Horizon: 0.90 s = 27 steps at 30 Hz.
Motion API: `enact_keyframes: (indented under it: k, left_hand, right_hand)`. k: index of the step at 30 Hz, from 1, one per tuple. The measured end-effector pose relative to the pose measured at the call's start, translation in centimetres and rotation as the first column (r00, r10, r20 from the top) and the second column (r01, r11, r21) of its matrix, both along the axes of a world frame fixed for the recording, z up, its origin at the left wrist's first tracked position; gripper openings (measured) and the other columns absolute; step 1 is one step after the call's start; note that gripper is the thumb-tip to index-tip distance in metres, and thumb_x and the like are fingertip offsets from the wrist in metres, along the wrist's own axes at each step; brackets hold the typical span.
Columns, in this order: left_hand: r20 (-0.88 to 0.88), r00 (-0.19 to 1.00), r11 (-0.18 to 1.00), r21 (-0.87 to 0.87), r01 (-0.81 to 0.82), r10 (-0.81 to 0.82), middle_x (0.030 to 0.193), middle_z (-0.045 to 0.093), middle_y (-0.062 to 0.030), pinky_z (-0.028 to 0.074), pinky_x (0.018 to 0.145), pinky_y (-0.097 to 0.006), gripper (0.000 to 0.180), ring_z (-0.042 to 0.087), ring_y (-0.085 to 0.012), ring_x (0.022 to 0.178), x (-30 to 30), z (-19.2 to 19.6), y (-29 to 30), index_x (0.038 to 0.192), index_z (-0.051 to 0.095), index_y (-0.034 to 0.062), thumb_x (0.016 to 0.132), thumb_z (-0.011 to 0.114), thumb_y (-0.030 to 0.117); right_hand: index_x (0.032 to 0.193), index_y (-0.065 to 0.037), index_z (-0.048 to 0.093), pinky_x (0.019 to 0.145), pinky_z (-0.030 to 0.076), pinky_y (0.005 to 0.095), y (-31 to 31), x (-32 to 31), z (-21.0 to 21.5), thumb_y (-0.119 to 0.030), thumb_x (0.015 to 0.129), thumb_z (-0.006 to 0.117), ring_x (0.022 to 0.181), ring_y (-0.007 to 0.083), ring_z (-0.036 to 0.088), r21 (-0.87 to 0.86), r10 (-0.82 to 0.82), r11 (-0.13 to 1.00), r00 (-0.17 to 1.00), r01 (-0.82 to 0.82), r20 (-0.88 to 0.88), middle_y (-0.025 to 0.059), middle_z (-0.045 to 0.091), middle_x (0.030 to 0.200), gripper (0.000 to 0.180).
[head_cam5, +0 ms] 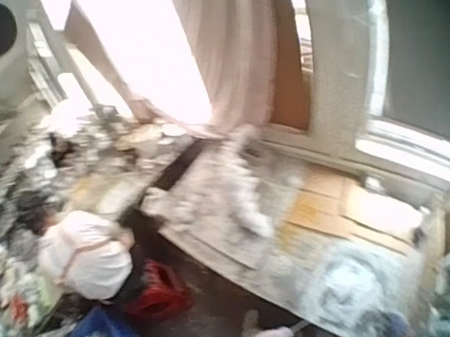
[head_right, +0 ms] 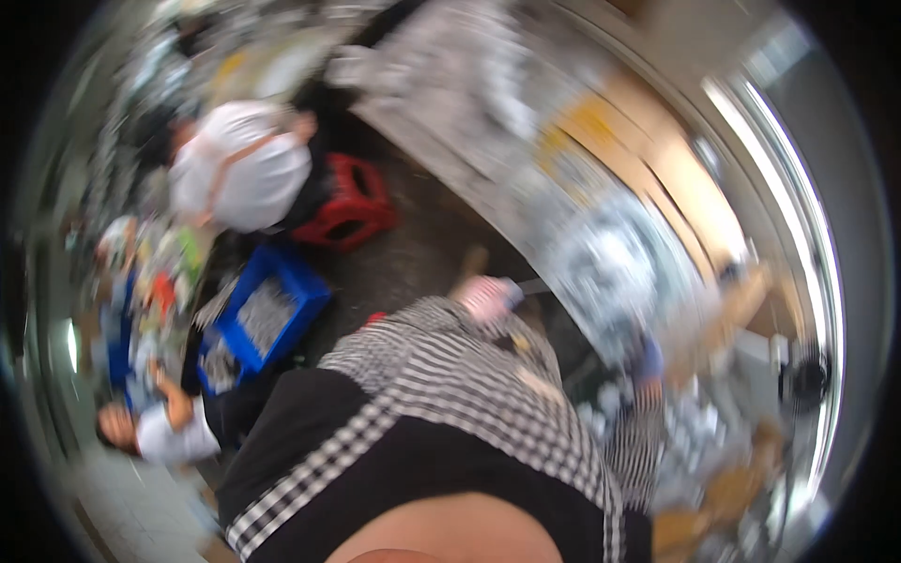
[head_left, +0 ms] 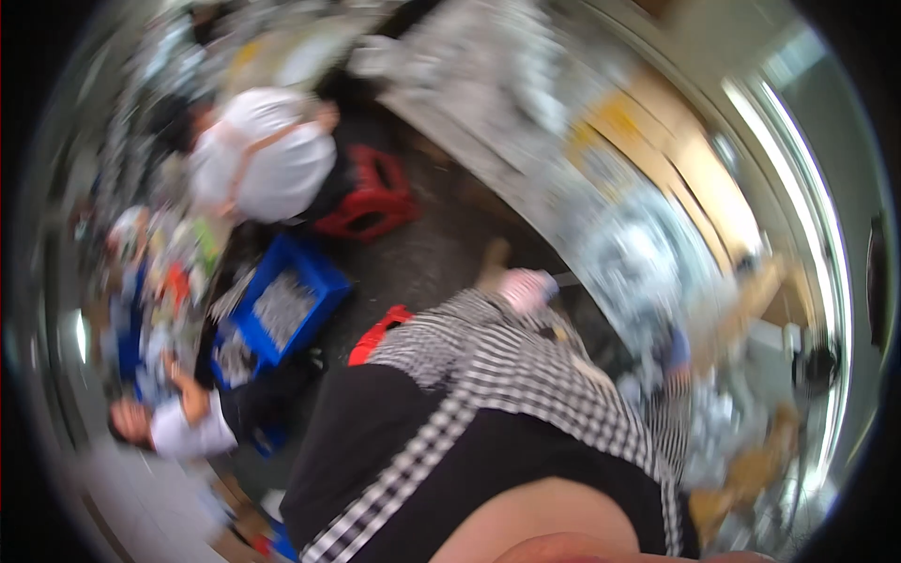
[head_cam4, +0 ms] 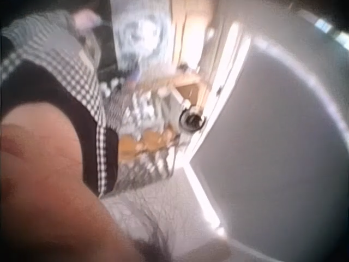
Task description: Assembling industrial brush components and applying white adhesive/paste to them in a workshop environment.
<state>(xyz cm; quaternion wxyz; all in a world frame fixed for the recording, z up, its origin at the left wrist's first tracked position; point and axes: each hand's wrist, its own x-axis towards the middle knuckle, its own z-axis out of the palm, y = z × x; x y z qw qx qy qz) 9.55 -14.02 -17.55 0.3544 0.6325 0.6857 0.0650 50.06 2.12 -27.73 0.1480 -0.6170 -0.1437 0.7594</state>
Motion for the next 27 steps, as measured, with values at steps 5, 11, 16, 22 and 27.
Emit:
enact_keyframes:
  k: [5,11,16,22,27]
  left_hand:
    - [-0.118,0.966,0.972,0.078,-0.221,0.229,0.088,0.068,-0.0198,0.052,0.073,-0.046,0.029,0.065,-0.0407,0.085,-6.4,-4.9,-0.4,0.102,0.066,0.0112,0.098,0.053,0.037]
    - [-0.099,0.958,0.963,-0.019,-0.270,0.267,0.085,0.069,-0.0208,0.052,0.072,-0.046,0.031,0.066,-0.0408,0.082,-6.6,-5.8,-1.2,0.107,0.068,0.0096,0.098,0.056,0.037]
    - [-0.165,0.934,0.943,-0.043,-0.329,0.318,0.090,0.069,-0.0205,0.053,0.074,-0.046,0.030,0.066,-0.0404,0.085,-8.3,-7.6,-1.9,0.109,0.069,0.0126,0.098,0.056,0.037]
    - [-0.151,0.926,0.923,-0.121,-0.364,0.346,0.100,0.069,-0.0193,0.051,0.079,-0.049,0.039,0.065,-0.0394,0.095,-9.1,-1.3,-2.7,0.113,0.066,0.0115,0.099,0.045,0.042]
    - [-0.136,0.961,0.959,-0.118,-0.257,0.241,0.093,0.072,-0.0155,0.056,0.074,-0.047,0.026,0.070,-0.0342,0.093,-2.6,-2.7,0.3,0.100,0.071,0.0077,0.090,0.057,0.027]
  right_hand:
    - [0.102,-0.007,0.065,0.042,0.039,0.0243,3.7,-15.2,5.9,-0.030,0.101,0.047,0.048,0.0098,0.049,-0.052,-0.044,0.998,0.990,0.037,-0.131,0.0011,0.060,0.071,0.029]
    - [0.112,0.005,0.060,0.034,0.032,0.0219,4.5,-16.0,5.0,-0.030,0.099,0.052,0.044,0.0058,0.043,-0.331,-0.088,0.943,0.921,-0.046,-0.380,0.0009,0.055,0.069,0.038]
    - [0.115,0.002,0.062,0.034,0.031,0.0232,3.7,-16.6,9.4,-0.034,0.100,0.050,0.043,0.0056,0.038,-0.114,0.132,0.981,0.973,-0.155,-0.188,-0.0003,0.051,0.068,0.041]
    - [0.122,-0.007,0.061,0.095,0.047,0.0429,1.1,-12.5,1.3,-0.026,0.098,0.047,0.110,0.0384,0.059,0.360,0.316,-0.118,0.309,-0.925,0.897,0.0216,0.065,0.109,0.034]
    - [0.113,-0.001,0.062,0.090,0.049,0.0508,-1.0,-6.3,4.0,-0.038,0.094,0.047,0.106,0.0425,0.063,-0.034,0.288,0.032,-0.023,-0.999,0.957,0.0274,0.066,0.110,0.045]
